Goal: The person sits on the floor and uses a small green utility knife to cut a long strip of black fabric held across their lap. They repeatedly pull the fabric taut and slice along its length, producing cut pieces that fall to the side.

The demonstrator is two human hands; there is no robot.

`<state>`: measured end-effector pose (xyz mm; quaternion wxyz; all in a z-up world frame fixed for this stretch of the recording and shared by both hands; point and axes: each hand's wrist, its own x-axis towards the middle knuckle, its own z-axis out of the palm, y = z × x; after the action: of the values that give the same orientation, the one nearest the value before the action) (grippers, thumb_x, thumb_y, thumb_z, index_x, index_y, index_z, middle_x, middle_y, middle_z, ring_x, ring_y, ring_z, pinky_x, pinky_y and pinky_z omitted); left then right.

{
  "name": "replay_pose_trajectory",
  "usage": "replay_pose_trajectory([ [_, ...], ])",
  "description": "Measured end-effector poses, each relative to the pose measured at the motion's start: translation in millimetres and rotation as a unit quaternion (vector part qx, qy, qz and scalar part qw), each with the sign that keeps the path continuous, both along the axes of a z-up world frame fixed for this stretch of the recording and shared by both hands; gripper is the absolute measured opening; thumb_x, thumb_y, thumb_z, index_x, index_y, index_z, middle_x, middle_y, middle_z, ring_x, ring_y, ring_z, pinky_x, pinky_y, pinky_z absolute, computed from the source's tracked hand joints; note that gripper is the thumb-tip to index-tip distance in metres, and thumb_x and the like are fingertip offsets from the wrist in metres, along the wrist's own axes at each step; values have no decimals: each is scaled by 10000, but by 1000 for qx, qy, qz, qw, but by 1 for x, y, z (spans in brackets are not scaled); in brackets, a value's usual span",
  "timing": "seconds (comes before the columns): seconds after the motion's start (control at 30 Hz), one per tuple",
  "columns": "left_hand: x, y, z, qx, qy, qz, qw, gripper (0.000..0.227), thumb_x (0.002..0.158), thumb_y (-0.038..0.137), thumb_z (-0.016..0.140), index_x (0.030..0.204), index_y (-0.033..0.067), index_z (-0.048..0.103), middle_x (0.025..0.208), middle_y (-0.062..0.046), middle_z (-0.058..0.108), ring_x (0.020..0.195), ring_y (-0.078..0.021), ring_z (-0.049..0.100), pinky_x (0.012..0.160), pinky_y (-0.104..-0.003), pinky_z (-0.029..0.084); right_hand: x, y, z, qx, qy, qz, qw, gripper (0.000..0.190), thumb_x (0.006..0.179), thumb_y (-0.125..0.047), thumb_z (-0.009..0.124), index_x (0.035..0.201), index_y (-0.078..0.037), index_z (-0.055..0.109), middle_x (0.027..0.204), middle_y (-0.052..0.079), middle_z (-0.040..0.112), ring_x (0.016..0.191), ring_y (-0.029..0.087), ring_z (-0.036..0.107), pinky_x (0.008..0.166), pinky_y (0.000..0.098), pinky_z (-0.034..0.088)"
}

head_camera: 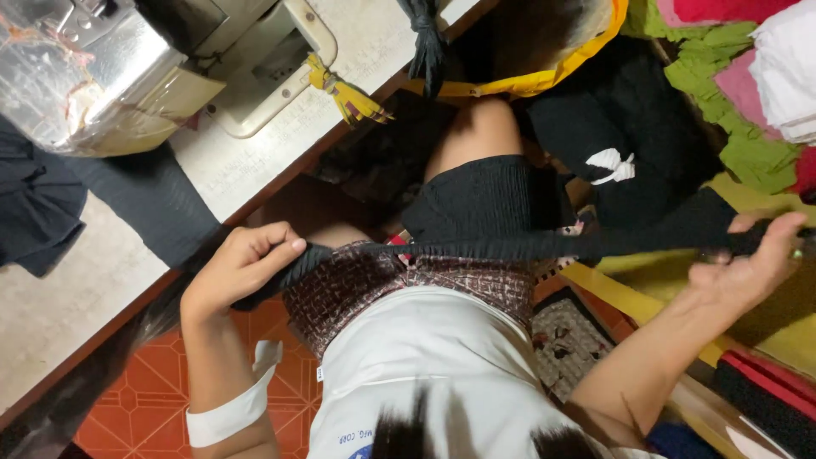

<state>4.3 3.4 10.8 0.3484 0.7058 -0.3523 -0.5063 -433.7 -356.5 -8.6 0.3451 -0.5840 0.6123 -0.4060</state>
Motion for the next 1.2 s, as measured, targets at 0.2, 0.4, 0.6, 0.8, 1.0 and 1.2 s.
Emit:
replay_pose_trajectory([
  [0.2,-7,-30,-23,205,-161,-37,965,362,1036,347,428,772,101,445,628,-80,501,598,-233,495,612,-393,334,18,-27,-51,210,192,62,957,175,962,-214,687,1131,-249,716,834,-102,632,600,27,429,492,220,335],
  [0.4,-17,-53,-57,285,-179,17,942,570,1030,534,360,1055,62,678,936,-235,699,963,-441,660,852,-548,501,12,-41,-141,55,276,223,933,289,900,-194,741,1188,-210,722,976,104,698,902,351,649,765,433,505],
  [0.6,-29,-42,-3,52,-56,10,997,212,949,258,572,912,94,702,754,-192,728,766,-228,685,769,-418,524,3,-25,-96,-17,211,227,951,288,931,-73,713,1218,-92,707,1111,100,689,1018,224,627,811,409,482],
  [0.8,-23,-40,-52,202,-204,45,957,503,1042,436,435,992,-4,676,877,-266,691,914,-442,657,807,-555,498,-12,-43,-163,-89,300,309,898,322,917,-197,742,1234,-147,719,1074,148,697,943,393,641,783,509,511],
  [1.0,-34,-49,-30,127,-191,35,973,294,980,340,547,1106,115,688,888,-184,720,890,-394,675,810,-498,523,58,10,-118,-114,473,167,857,535,816,-557,800,1236,-240,706,1070,81,673,854,362,682,689,500,543],
  [1.2,-36,-44,-38,55,-214,84,972,196,969,303,591,1002,132,681,535,-118,600,504,-260,587,529,-350,473,195,137,-73,-165,275,479,817,319,802,-421,741,1025,-205,667,796,31,698,719,275,699,624,389,531],
])
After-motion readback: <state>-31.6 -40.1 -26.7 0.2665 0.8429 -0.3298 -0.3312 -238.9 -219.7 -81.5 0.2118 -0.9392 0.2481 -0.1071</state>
